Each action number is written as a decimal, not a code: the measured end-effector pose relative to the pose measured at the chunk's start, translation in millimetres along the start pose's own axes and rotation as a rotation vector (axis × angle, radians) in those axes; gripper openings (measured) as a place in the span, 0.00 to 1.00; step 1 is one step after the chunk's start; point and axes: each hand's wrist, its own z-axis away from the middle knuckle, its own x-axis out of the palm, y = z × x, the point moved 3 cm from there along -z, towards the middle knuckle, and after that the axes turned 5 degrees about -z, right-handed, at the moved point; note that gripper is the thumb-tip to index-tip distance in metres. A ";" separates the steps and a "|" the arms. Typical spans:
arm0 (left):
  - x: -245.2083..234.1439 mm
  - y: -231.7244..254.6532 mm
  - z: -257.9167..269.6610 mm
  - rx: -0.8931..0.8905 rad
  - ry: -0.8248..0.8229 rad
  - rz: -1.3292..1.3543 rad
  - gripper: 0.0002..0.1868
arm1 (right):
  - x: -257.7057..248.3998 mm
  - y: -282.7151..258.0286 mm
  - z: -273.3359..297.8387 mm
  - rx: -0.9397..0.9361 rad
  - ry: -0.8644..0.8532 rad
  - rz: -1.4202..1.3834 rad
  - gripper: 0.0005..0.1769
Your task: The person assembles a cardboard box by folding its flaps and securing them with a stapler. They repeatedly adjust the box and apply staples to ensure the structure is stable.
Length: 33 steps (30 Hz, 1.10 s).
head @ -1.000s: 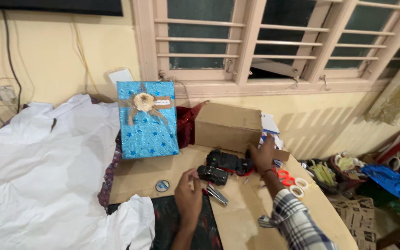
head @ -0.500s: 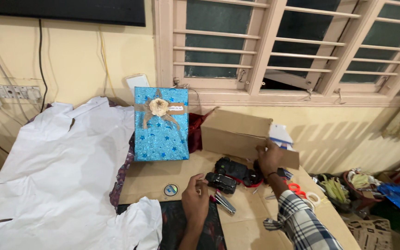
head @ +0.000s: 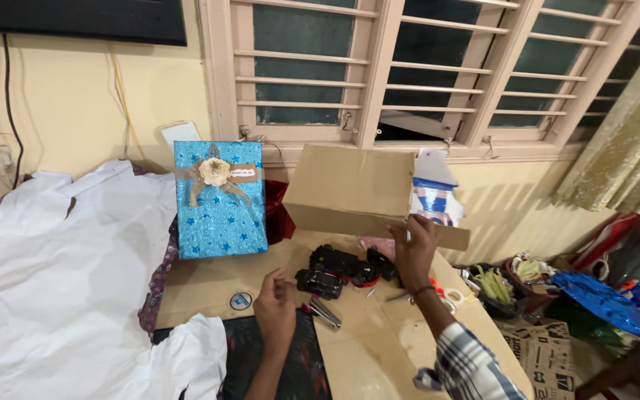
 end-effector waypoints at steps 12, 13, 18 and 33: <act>-42.5 123.1 74.4 0.258 0.100 0.101 0.38 | -58.2 -155.5 70.0 -0.179 -0.063 -0.015 0.07; -51.9 135.6 88.6 0.387 0.139 -0.074 0.43 | -55.6 -169.3 77.2 -0.226 -0.079 -0.024 0.05; -94.9 147.9 101.7 0.010 0.009 0.397 0.52 | -43.0 -242.3 119.1 -0.380 -0.099 -0.103 0.07; -170.6 131.6 66.5 0.055 -0.072 0.107 0.56 | -26.1 -316.3 155.9 -0.255 -0.472 -0.071 0.09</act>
